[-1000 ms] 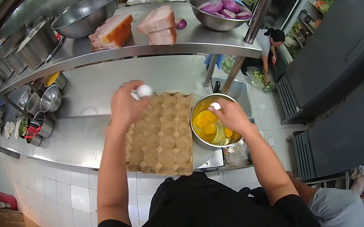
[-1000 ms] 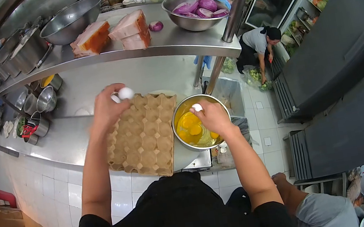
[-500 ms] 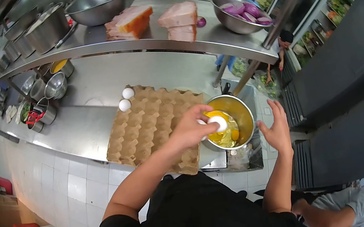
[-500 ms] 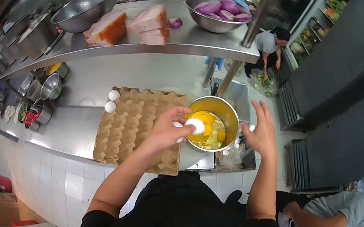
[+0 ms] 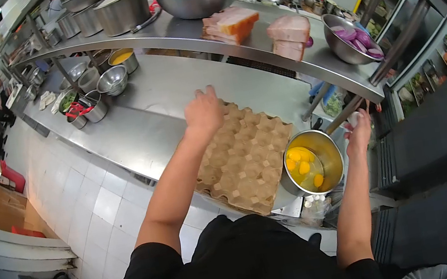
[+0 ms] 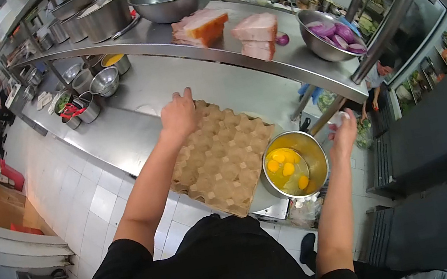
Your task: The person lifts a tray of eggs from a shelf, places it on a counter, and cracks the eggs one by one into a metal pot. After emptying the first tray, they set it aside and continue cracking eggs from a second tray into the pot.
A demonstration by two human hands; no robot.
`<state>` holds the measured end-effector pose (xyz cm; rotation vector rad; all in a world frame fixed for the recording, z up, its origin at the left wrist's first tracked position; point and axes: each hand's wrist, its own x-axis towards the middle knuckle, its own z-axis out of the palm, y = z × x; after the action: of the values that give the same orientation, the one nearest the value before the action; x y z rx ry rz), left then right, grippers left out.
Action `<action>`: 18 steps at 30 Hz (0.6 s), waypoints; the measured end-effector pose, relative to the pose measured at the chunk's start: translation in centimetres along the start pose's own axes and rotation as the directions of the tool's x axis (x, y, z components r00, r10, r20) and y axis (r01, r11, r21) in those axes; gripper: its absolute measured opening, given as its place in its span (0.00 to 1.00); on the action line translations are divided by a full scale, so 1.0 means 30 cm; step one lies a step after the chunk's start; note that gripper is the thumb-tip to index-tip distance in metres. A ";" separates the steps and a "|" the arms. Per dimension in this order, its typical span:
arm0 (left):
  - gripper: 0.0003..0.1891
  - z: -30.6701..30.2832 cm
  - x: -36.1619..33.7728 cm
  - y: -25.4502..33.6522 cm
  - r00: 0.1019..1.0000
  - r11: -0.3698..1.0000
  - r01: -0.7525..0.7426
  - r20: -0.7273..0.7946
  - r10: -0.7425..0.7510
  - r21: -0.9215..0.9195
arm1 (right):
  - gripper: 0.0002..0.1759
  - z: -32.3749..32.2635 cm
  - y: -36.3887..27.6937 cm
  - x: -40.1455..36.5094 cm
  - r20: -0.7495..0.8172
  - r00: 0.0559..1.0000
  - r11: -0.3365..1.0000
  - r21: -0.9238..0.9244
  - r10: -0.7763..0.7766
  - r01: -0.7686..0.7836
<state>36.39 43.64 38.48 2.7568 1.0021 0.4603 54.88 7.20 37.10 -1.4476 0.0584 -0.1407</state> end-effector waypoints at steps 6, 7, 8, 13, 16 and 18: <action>0.17 0.050 0.113 -0.140 0.982 1.000 -0.019 0.189 0.018 0.002 | 0.25 -0.103 0.037 -0.034 0.215 0.976 0.972 0.220 0.033 -0.081; 0.17 0.059 0.125 -0.144 0.988 1.000 -0.023 0.152 0.022 0.007 | 0.25 -0.123 0.005 -0.057 0.238 0.970 0.951 0.285 0.054 -0.123; 0.17 0.069 0.137 -0.146 0.993 0.999 -0.030 0.117 0.029 0.010 | 0.23 -0.122 -0.030 -0.107 0.300 0.948 0.931 0.307 0.103 -0.198; 0.20 0.015 0.136 -0.130 0.997 0.997 -0.007 0.077 0.013 -0.082 | 0.22 -0.119 -0.062 -0.238 0.490 0.852 0.960 -0.276 0.183 -0.048; 0.21 -0.061 0.082 -0.064 1.000 0.972 -0.020 0.001 0.021 -0.236 | 0.16 -0.094 0.040 -0.213 0.523 0.852 0.857 -0.451 0.025 0.252; 0.22 -0.084 0.031 -0.003 0.998 0.916 -0.053 0.006 0.060 -0.398 | 0.17 -0.061 0.021 -0.251 0.533 0.845 0.738 -0.584 0.033 0.339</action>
<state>36.15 44.45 41.02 2.4216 0.7278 0.5758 47.24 6.46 35.90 -2.1731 -0.5170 0.1569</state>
